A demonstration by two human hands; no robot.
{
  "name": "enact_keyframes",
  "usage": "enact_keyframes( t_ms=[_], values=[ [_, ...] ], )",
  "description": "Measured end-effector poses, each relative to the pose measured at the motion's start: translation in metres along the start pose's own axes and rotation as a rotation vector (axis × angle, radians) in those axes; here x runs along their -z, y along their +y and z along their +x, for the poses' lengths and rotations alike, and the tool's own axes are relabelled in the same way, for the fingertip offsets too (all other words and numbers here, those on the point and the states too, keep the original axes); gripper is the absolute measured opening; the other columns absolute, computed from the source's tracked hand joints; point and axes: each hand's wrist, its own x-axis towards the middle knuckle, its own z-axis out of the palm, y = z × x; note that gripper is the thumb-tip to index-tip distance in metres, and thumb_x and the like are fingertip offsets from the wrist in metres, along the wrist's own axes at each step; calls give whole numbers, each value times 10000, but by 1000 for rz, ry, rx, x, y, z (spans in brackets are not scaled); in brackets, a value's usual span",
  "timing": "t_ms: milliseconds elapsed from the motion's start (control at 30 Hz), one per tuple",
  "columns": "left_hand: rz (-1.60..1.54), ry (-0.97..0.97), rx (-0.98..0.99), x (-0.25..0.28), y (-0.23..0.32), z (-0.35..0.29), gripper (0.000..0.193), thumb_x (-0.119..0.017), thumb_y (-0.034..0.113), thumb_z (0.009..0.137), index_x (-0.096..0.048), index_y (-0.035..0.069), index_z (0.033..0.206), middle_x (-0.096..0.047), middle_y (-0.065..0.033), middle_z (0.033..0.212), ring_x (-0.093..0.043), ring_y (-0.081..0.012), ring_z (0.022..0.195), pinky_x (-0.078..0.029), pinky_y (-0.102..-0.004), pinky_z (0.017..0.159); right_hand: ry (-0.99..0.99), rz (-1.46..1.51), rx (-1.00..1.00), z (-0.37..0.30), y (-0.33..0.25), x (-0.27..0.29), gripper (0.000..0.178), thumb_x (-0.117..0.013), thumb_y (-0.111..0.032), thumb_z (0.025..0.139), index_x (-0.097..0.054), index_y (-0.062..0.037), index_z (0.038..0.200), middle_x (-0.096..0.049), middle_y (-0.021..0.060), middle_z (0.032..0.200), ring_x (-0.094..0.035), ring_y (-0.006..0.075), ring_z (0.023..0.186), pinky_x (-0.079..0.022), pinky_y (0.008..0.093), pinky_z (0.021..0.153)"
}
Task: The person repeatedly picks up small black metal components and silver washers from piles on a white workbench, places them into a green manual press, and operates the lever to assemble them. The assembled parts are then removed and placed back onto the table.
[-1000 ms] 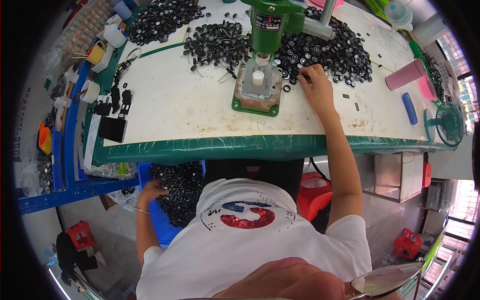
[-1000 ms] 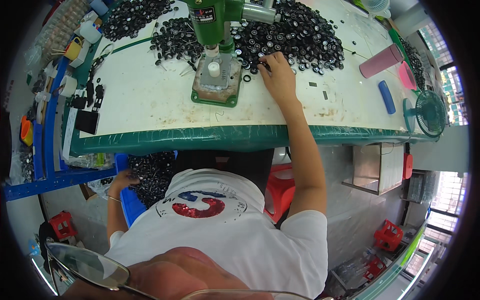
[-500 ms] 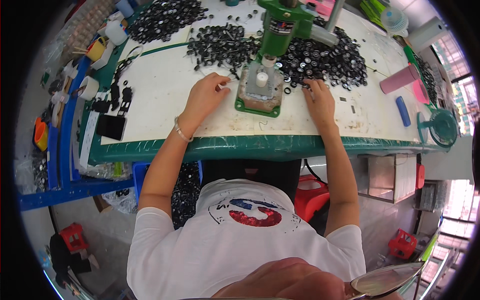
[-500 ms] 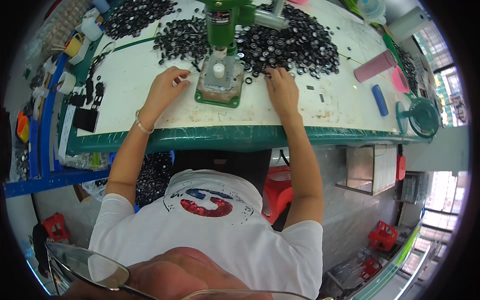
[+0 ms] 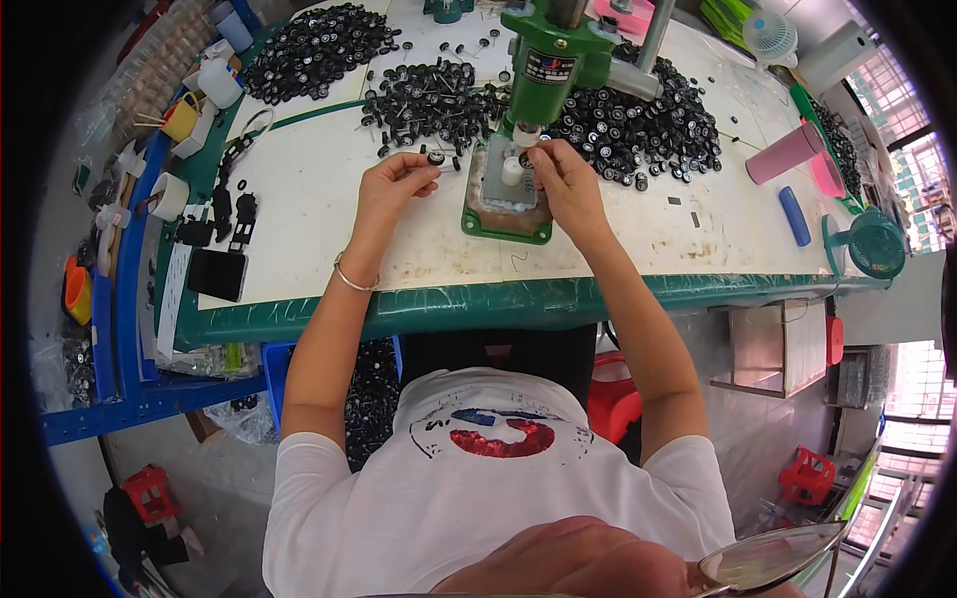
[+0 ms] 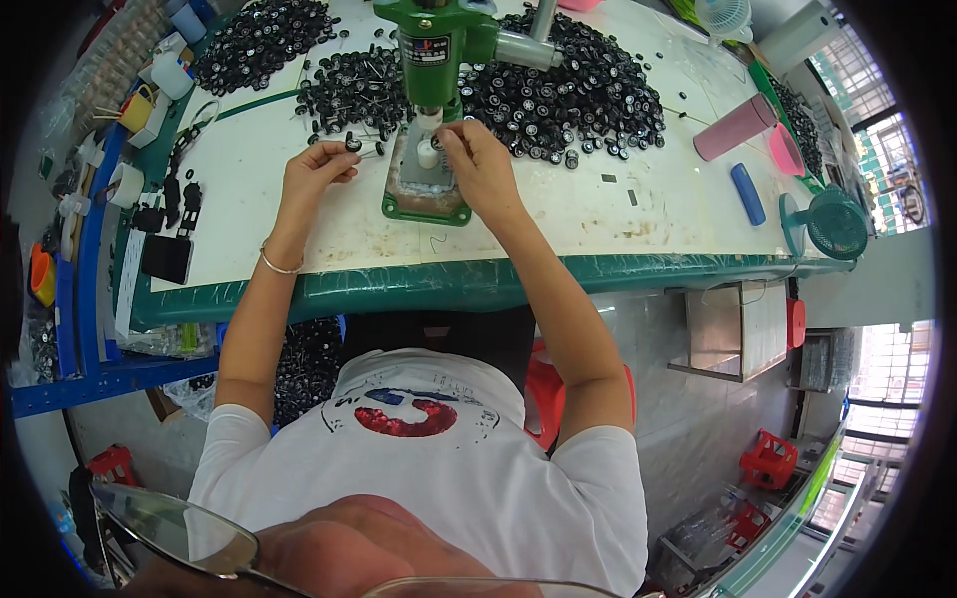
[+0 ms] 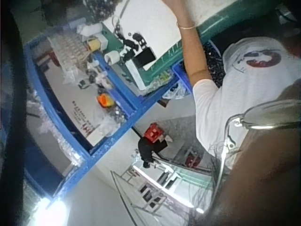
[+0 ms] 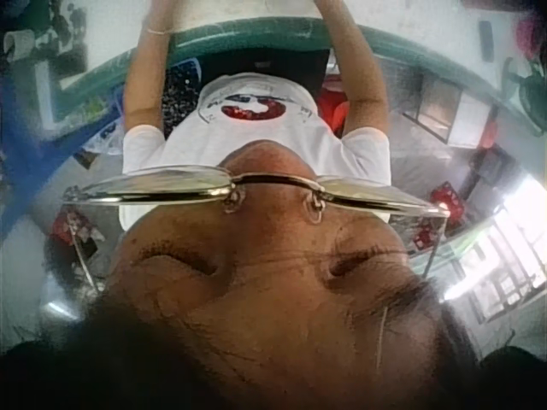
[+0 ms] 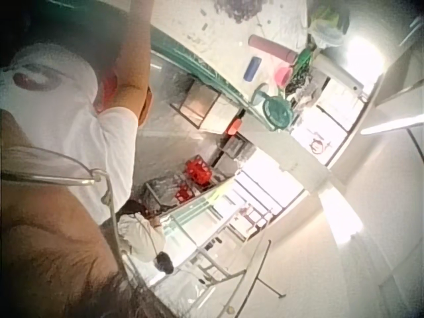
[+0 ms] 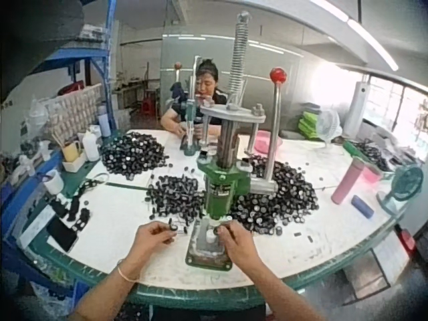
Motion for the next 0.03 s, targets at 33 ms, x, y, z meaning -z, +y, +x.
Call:
enact_keyframes(
  t_ms=[33],
  values=[
    [-4, 2, -2, 1, 0, 0, 148, -678, 74, 838, -661, -11, 958, -691, -80, 849, -651, -131, 730, -526, -231, 696, -18, -39, -23, 2, -3, -2, 199, -561, -167, 931, -626, -2, 1020, -635, 76, 857, -577, 133, 712, -466, 277, 657]
  ],
)
